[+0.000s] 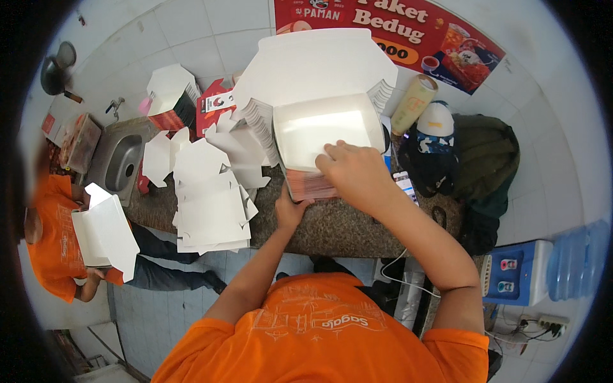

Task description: The person folds flat cardboard pieces into small red and white boxes and stacks them on a counter. A coworker also folds boxes nearby. The person repeatedly picks up flat pieces, folds them into shape, and places them in a growing stack.

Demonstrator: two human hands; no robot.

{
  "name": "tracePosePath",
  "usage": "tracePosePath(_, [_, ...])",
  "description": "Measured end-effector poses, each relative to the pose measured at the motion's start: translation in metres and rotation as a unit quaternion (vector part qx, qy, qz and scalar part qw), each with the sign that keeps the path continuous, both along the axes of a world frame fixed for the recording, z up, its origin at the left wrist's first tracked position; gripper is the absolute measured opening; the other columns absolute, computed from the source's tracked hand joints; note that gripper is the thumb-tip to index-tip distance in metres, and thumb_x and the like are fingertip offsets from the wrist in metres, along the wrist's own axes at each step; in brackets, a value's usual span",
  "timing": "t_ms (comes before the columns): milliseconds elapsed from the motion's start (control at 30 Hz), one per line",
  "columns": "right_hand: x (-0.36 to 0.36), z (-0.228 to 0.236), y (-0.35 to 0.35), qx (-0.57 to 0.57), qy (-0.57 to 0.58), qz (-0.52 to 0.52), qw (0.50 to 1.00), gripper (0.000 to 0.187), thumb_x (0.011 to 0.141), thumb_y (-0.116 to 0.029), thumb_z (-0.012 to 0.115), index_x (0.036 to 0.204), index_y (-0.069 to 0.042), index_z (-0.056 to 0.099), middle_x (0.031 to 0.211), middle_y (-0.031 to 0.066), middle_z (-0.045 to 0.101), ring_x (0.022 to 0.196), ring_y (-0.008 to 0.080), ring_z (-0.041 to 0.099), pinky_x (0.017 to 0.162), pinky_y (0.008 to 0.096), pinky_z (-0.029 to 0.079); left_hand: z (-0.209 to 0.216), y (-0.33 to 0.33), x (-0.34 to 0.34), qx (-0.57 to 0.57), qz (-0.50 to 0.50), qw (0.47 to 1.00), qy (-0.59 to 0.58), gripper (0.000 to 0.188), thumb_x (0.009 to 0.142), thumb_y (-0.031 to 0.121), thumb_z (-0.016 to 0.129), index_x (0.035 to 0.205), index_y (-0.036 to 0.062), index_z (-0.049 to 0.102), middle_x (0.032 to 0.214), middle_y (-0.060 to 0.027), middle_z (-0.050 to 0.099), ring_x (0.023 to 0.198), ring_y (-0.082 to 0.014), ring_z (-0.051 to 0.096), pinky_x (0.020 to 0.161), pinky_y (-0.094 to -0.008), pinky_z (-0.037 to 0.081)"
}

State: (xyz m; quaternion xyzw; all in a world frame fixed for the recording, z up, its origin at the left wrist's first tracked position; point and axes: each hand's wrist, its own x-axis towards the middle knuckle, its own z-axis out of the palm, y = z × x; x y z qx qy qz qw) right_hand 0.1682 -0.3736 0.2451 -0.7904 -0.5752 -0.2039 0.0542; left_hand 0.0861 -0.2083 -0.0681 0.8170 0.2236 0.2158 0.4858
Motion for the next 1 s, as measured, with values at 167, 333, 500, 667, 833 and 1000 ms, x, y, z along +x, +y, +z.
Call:
tracePosePath(167, [0.010,0.016,0.011,-0.048,0.063,-0.026,0.997,0.031,0.074,-0.019,0.084,0.095,-0.007,0.065,0.092,0.0096,0.072,0.093,0.0309,0.075,0.073,0.0434,0.061,0.008,0.003,0.002,-0.035,-0.012,0.999,0.016,0.110,0.069,0.018,0.098,0.157,-0.0063,0.036,0.131,-0.0313,0.067,0.115,-0.0484,0.069,0.097,-0.0502,0.057])
tracePosePath(333, [0.011,0.032,0.021,-0.082,0.093,-0.038,0.992,0.037,0.078,-0.025,0.086,0.101,-0.005,0.066,0.095,0.0117,0.074,0.093,0.0344,0.074,0.080,0.0464,0.058,0.016,0.006,-0.030,0.091,0.005,0.996,-0.018,0.092,0.078,0.003,0.084,0.157,-0.0041,0.037,0.131,-0.0264,0.065,0.113,-0.0397,0.068,0.098,-0.0455,0.055])
tracePosePath(500, [0.013,0.037,0.011,-0.061,0.099,-0.042,0.992,0.044,0.078,-0.030,0.087,0.110,-0.006,0.068,0.101,0.0124,0.074,0.098,0.0333,0.072,0.086,0.0461,0.053,0.099,0.031,-0.082,0.303,0.246,0.921,0.008,0.083,0.084,0.018,0.079,0.154,-0.0026,0.039,0.138,-0.0276,0.055,0.133,-0.0458,0.048,0.111,-0.0534,0.040])
tracePosePath(667, [-0.034,0.053,0.025,0.149,0.052,0.071,0.985,0.039,0.079,-0.027,0.087,0.107,-0.007,0.069,0.103,0.0094,0.071,0.096,0.0294,0.067,0.088,0.0451,0.048,0.045,0.109,-0.094,0.247,0.289,0.915,0.133,0.046,0.090,0.024,0.073,0.127,-0.0018,0.063,0.117,-0.0292,0.066,0.113,-0.0470,0.063,0.097,-0.0533,0.051])
tracePosePath(833, [-0.115,-0.025,0.036,0.200,0.200,0.250,0.926,0.028,0.082,-0.020,0.084,0.100,-0.007,0.069,0.092,0.0068,0.069,0.083,0.0299,0.067,0.083,0.0411,0.048,0.078,0.135,-0.121,0.159,0.308,0.931,0.117,0.021,0.102,0.017,0.055,0.101,-0.0016,0.064,0.086,-0.0286,0.068,0.083,-0.0496,0.068,0.077,-0.0579,0.051])
tracePosePath(1000, [-0.162,-0.110,0.113,0.202,0.303,0.322,0.874,0.062,0.084,-0.028,0.084,0.136,-0.007,0.060,0.150,0.0151,0.056,0.138,0.0365,0.052,0.105,0.0551,0.045,0.163,0.151,-0.190,0.058,0.297,0.940,-0.160,0.027,0.112,0.026,0.056,0.098,0.0025,0.056,0.075,-0.0111,0.060,0.061,-0.0260,0.057,0.060,-0.0412,0.046])
